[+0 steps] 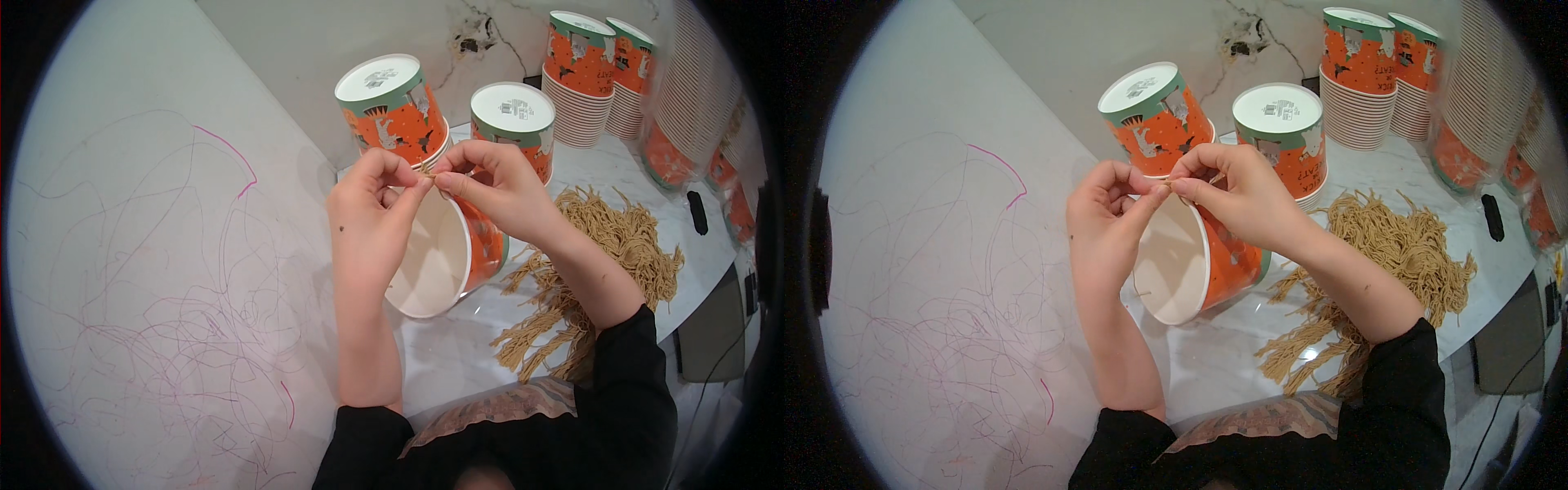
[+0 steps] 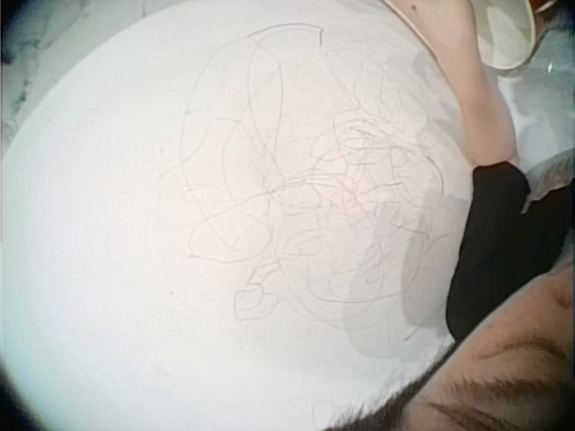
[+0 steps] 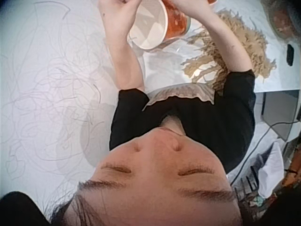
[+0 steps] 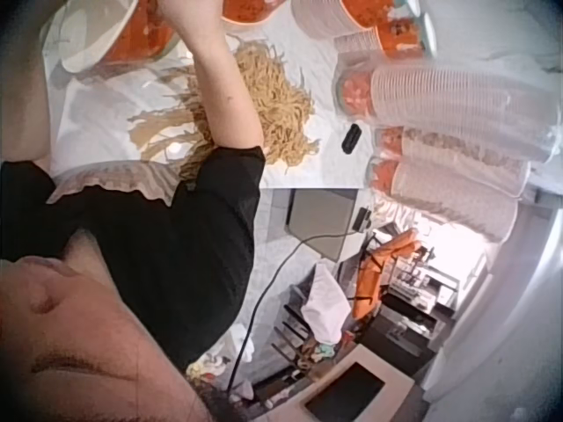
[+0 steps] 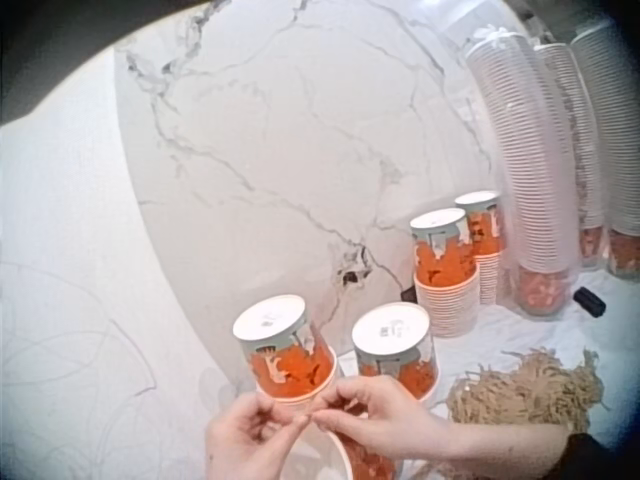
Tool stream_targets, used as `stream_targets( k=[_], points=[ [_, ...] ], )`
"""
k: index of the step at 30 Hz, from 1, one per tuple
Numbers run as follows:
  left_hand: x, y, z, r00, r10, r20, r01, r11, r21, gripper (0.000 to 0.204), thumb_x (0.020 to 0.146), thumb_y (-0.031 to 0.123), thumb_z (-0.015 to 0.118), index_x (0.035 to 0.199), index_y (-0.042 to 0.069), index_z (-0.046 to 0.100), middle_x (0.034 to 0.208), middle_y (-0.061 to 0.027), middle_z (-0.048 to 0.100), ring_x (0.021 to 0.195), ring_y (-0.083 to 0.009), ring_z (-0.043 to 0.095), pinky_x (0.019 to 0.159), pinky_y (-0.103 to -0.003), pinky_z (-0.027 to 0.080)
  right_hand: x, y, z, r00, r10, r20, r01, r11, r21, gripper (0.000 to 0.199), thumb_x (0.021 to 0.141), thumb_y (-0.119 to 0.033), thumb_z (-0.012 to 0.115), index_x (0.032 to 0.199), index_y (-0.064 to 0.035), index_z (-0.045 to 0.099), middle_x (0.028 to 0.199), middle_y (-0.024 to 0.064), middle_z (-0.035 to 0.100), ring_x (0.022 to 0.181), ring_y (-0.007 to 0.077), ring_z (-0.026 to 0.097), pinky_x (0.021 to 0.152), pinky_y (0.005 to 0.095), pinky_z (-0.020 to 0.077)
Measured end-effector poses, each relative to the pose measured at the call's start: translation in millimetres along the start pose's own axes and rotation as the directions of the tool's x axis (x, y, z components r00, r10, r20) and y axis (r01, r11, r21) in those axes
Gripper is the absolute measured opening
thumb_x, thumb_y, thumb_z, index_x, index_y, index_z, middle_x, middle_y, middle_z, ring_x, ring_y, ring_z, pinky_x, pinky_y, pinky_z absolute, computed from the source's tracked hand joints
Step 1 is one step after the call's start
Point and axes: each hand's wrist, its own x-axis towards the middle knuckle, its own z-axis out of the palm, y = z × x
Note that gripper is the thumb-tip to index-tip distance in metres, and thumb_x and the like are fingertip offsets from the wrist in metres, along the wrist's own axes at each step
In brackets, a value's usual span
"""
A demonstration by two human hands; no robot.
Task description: Attaching and tying thin strings to the edges of decorative paper cups.
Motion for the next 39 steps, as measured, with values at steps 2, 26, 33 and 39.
stream_targets(
  k=[2, 26, 33, 39],
  points=[
    [0.2, -0.6, 0.9, 1.000, -0.016, 0.023, 0.016, 1.000, 0.014, 0.013, 0.087, 0.000, 0.072, 0.086, -0.002, 0.059, 0.079, -0.0009, 0.063, 0.058, -0.0020, 0.049, 0.053, -0.021, 0.040, 1.8, 4.5, -1.0, 1.000, 0.019, 0.018, -0.019, 1.000, 0.015, 0.013, 0.099, -0.012, 0.063, 0.099, 0.0003, 0.065, 0.075, -0.0005, 0.064, 0.055, 0.0037, 0.055, 0.045, 0.0218, 0.0408],
    [1.1, -4.5, -7.3, 0.993, 0.003, 0.122, -0.002, 1.000, -0.007, 0.009, 0.083, 0.001, 0.070, 0.090, 0.001, 0.064, 0.093, -0.0016, 0.058, 0.059, -0.0030, 0.044, 0.057, -0.022, 0.039, 4.3, 1.3, -8.7, 0.969, 0.218, 0.118, -0.242, 0.933, 0.265, 0.017, 0.095, -0.021, 0.071, 0.094, -0.0035, 0.070, 0.106, 0.0001, 0.065, 0.097, 0.0084, 0.060, 0.091, 0.0266, 0.0452],
    [-3.7, 3.9, -15.1, 0.976, 0.009, 0.218, -0.042, 0.988, 0.148, 0.014, 0.080, 0.010, 0.077, 0.089, 0.001, 0.070, 0.093, -0.0016, 0.056, 0.061, -0.0048, 0.044, 0.057, -0.023, 0.040, 2.2, -1.2, -8.6, 0.965, 0.251, 0.083, -0.263, 0.935, 0.240, 0.016, 0.094, -0.019, 0.073, 0.095, -0.0029, 0.070, 0.113, 0.0012, 0.063, 0.094, 0.0074, 0.061, 0.086, 0.0245, 0.0474],
    [-0.1, -0.7, -13.4, 0.985, -0.061, 0.163, 0.039, 0.990, 0.135, 0.024, 0.082, 0.021, 0.084, 0.088, 0.001, 0.072, 0.090, -0.0021, 0.057, 0.062, -0.0043, 0.045, 0.058, -0.023, 0.040, -0.7, -9.0, -3.4, 0.988, 0.144, 0.055, -0.152, 0.964, 0.219, 0.013, 0.091, -0.014, 0.075, 0.093, -0.0016, 0.070, 0.124, 0.0053, 0.057, 0.093, 0.0076, 0.062, 0.086, 0.0256, 0.0499]
  ],
)
